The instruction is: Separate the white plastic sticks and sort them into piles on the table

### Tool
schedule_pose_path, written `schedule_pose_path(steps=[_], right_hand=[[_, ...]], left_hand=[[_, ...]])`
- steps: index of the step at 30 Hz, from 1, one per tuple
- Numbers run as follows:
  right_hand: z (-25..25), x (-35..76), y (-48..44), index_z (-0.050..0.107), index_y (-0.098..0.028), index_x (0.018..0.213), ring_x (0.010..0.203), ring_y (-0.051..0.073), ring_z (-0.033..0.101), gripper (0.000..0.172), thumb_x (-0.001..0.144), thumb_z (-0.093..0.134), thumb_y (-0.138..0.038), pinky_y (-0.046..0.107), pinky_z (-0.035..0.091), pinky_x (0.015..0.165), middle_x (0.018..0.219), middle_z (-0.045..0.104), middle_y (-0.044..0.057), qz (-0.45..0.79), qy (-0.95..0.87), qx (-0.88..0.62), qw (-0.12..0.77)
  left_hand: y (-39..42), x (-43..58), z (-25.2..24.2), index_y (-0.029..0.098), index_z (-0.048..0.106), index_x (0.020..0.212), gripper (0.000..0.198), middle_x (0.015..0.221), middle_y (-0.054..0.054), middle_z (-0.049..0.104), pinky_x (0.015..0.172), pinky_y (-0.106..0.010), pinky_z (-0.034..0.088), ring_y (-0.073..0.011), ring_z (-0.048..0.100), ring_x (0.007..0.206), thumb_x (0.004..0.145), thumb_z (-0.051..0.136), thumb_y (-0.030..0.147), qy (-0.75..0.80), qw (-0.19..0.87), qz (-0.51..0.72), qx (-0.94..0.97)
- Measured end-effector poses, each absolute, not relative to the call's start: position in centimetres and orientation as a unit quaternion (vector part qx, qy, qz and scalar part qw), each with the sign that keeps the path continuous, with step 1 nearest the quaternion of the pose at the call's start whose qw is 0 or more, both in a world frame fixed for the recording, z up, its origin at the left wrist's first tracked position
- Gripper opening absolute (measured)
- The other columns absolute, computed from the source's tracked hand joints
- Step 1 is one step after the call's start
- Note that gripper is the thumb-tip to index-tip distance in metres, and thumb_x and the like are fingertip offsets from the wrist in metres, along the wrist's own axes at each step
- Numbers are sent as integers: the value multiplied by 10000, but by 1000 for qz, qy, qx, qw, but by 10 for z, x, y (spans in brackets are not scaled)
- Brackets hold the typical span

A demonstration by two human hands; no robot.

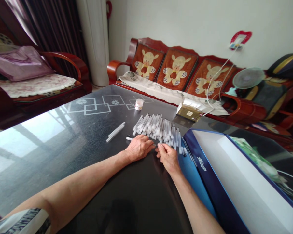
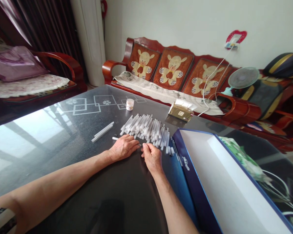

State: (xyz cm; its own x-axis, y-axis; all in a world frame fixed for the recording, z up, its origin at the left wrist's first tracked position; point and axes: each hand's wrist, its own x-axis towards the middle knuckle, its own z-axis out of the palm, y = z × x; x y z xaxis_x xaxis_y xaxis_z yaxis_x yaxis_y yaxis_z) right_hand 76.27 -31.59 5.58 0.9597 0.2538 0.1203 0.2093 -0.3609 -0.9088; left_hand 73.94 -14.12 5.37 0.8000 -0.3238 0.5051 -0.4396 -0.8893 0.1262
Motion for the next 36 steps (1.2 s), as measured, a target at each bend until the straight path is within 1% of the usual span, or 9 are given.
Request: schedule_pose_path(steps=[3, 6, 12, 16, 20, 26, 29, 32, 36], right_hand=[[54, 763, -316, 641, -162, 946, 565, 156, 634, 397, 786, 567, -518, 203, 413, 404, 739, 678, 52, 25, -149, -802, 578], [56, 764, -316, 605, -161, 1063, 607, 167, 655, 472, 759, 598, -521, 202, 417, 390, 841, 694, 64, 40, -138, -789, 597], [56, 761, -315, 662, -163, 797, 491, 136, 602, 429, 812, 524, -569, 197, 398, 387, 627, 657, 36, 11, -140, -825, 547], [54, 761, -315, 639, -167, 900, 583, 163, 646, 373, 769, 587, -512, 192, 412, 390, 678, 665, 33, 26, -139, -794, 592], [52, 764, -315, 599, -169, 1032, 668, 183, 666, 431, 717, 640, -460, 183, 408, 358, 850, 675, 60, 42, -128, -778, 614], [51, 763, -314, 649, -167, 925, 667, 190, 666, 337, 754, 603, -454, 208, 458, 408, 744, 666, 40, 49, -139, -800, 582], [56, 770, -327, 660, -185, 933, 684, 196, 669, 303, 801, 562, -440, 266, 517, 538, 778, 694, 51, -53, -158, -845, 509], [61, 786, -354, 672, -189, 905, 736, 211, 661, 259, 841, 514, -383, 335, 515, 735, 843, 705, 85, -225, -172, -890, 358], [58, 805, -390, 668, -151, 871, 765, 249, 633, 264, 849, 466, -319, 378, 498, 752, 845, 675, 135, -319, -143, -908, 230]], left_hand=[[-141, 739, 53, 173, 651, 887, 334, 743, -39, 569, 729, -298, 421, -165, 528, 739, 959, 399, 380, -201, 120, 244, 941], [-141, 739, 54, 167, 653, 887, 342, 745, -42, 570, 731, -298, 425, -162, 530, 736, 961, 395, 380, -203, 122, 246, 940], [-142, 739, 54, 169, 650, 886, 340, 739, -41, 568, 730, -299, 427, -166, 528, 735, 960, 396, 382, -207, 121, 245, 939], [-141, 739, 54, 166, 651, 878, 344, 731, -42, 568, 724, -301, 430, -170, 530, 732, 961, 394, 379, -207, 125, 247, 938], [-141, 738, 55, 164, 653, 873, 350, 731, -43, 568, 722, -295, 432, -164, 534, 726, 962, 389, 376, -204, 130, 250, 938], [-141, 739, 53, 170, 658, 929, 348, 742, -46, 574, 730, -294, 442, -165, 548, 738, 961, 387, 387, -205, 123, 239, 941], [-140, 739, 51, 205, 629, 1101, 318, 767, -36, 590, 742, -288, 447, -156, 552, 734, 961, 393, 365, -201, 125, 240, 941], [-139, 739, 52, 218, 626, 1116, 309, 766, -35, 593, 742, -297, 453, -164, 549, 727, 961, 390, 342, -203, 125, 236, 942], [-140, 739, 54, 200, 635, 1068, 286, 790, -43, 601, 752, -301, 457, -169, 552, 754, 954, 400, 318, -206, 131, 234, 941]])
